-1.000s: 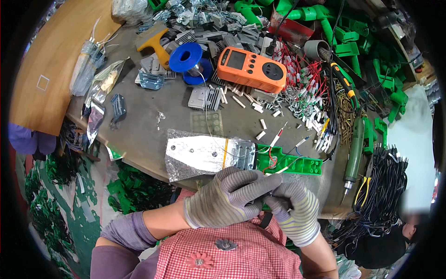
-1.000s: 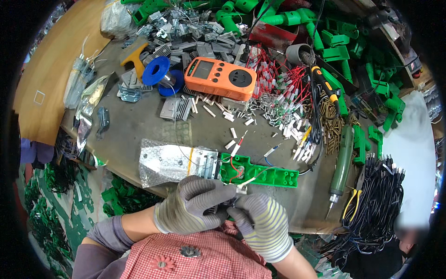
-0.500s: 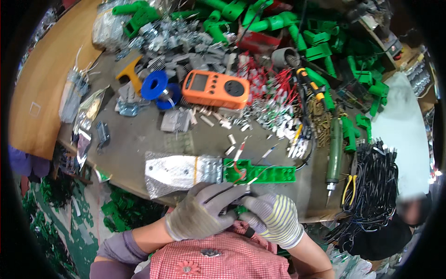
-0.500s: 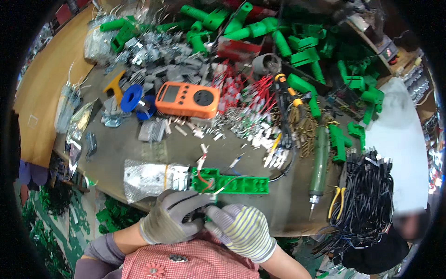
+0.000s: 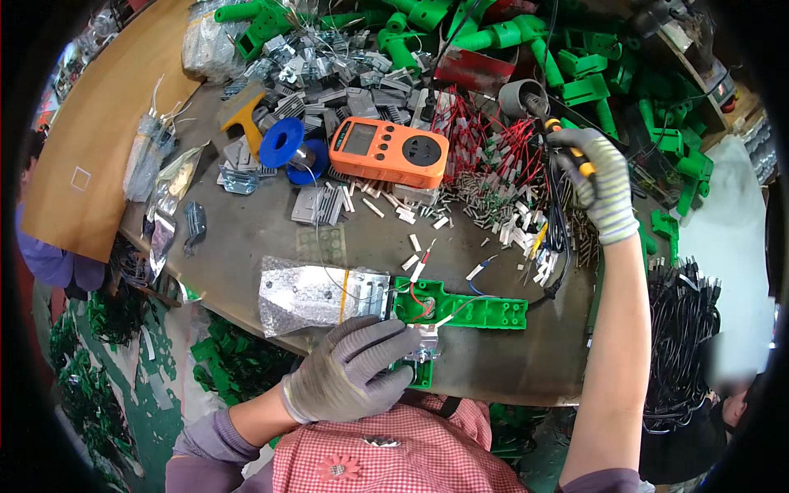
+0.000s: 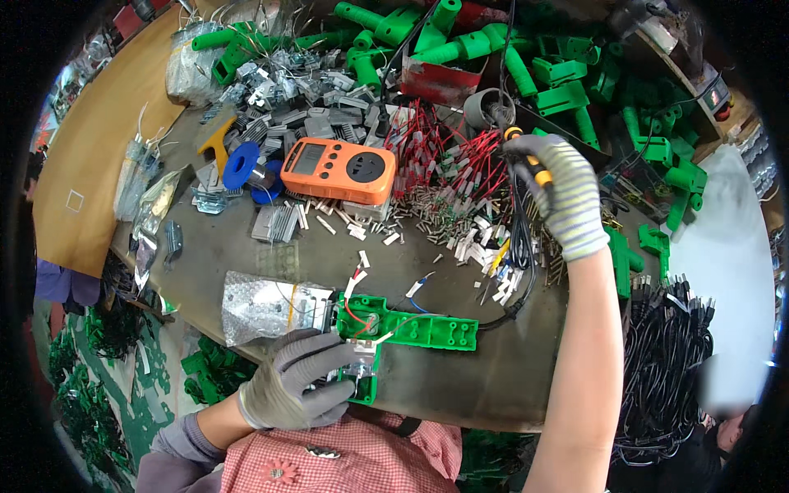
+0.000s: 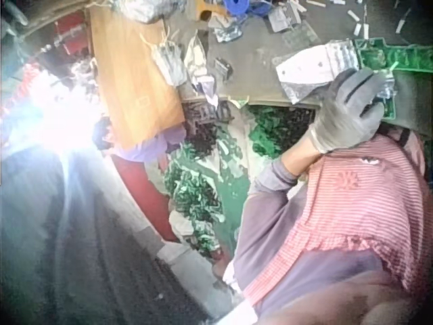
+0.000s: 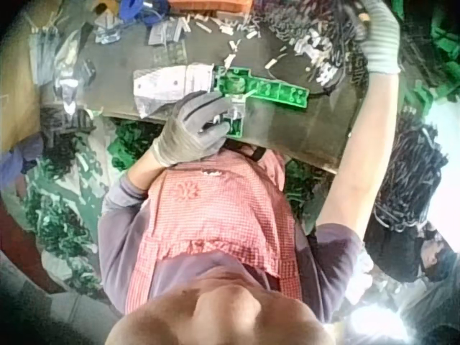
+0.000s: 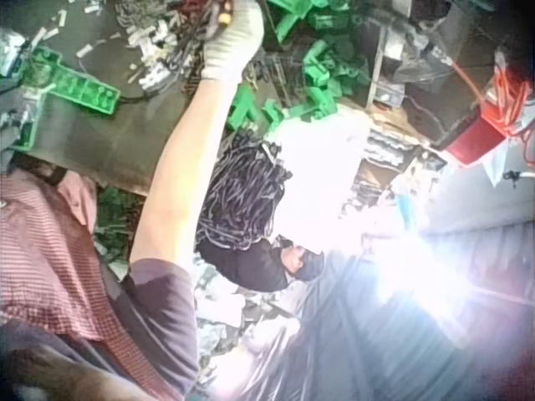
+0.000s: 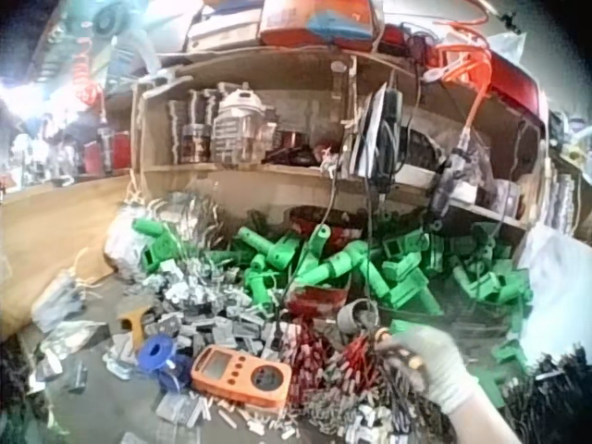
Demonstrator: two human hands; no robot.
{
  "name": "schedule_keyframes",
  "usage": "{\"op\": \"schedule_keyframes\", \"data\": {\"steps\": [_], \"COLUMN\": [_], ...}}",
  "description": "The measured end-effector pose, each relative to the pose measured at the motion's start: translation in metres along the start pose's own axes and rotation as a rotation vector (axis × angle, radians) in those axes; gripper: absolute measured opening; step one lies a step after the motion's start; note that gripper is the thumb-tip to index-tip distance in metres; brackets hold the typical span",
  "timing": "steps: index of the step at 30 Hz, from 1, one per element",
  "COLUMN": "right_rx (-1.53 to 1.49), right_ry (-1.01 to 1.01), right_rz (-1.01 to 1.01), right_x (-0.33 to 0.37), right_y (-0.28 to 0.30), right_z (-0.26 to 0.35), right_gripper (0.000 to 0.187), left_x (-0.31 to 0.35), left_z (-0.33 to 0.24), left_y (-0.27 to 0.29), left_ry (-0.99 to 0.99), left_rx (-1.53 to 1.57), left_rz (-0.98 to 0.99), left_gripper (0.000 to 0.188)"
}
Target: The person solders wires inside a green plastic casing using a soldering iron and fits components into place. Afterward, the person unwraps an ice cream bar and reaches for parts on the workbench.
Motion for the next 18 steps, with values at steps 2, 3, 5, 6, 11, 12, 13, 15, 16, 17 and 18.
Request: {"op": "schedule_keyframes", "data": {"steps": [2, 3, 5, 6, 11, 12, 13, 15, 16, 17, 18], "right_rx": [0.341, 0.262, 0.062, -0.063, -0.344, -0.470, -0.776, -0.875, -0.878, -0.884, -0.939], "right_ry": [0.394, 0.355, 0.312, 0.306, 0.098, 0.075, 0.016, -0.062, -0.081, -0.182, -0.243], "right_rz": [-0.298, -0.364, -0.511, -0.583, -0.935, -0.942, -0.645, -0.563, -0.393, -0.662, -0.524], "right_x": [0.020, 0.030, 0.050, 0.060, 0.113, 0.119, 0.129, 0.126, 0.127, 0.122, 0.125], "right_y": [-0.008, -0.009, -0.011, -0.013, -0.007, -0.011, -0.017, -0.031, -0.036, -0.057, -0.057], "right_z": [0.028, 0.035, 0.043, 0.044, 0.044, 0.039, 0.035, 0.030, 0.030, 0.036, 0.030], "right_gripper": [0.030, 0.027, 0.024, 0.025, 0.035, 0.034, 0.033, 0.033, 0.034, 0.032, 0.034], "left_x": [0.004, 0.007, 0.014, 0.017, -0.025, -0.028, -0.025, -0.015, -0.012, -0.008, -0.005], "left_z": [0.002, 0.002, 0.004, 0.005, 0.032, 0.040, 0.042, 0.046, 0.046, 0.045, 0.043], "left_y": [0.002, 0.005, 0.008, 0.013, 0.037, 0.037, 0.037, 0.034, 0.030, 0.028, 0.027], "left_ry": [0.011, 0.023, 0.032, 0.045, 0.443, 0.441, 0.448, 0.354, 0.357, 0.364, 0.370], "left_rx": [0.022, 0.070, 0.190, 0.186, -0.218, -0.265, -0.269, -0.227, -0.221, -0.162, -0.102], "left_rz": [-0.022, -0.082, -0.266, -0.262, -0.144, -0.044, -0.040, -0.113, -0.107, -0.292, -0.476], "left_gripper": [0.022, 0.025, 0.032, 0.032, 0.028, 0.028, 0.028, 0.027, 0.027, 0.024, 0.021]}}
Point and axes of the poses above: each hand's wrist, its own x-axis away from the middle knuckle, its own y-axis out of the back of the hand, z = x × y, the point moved 1 cm from there along -x, towards the middle knuckle, and after that the axes turned 15 degrees about -y, right-handed, at the moved point
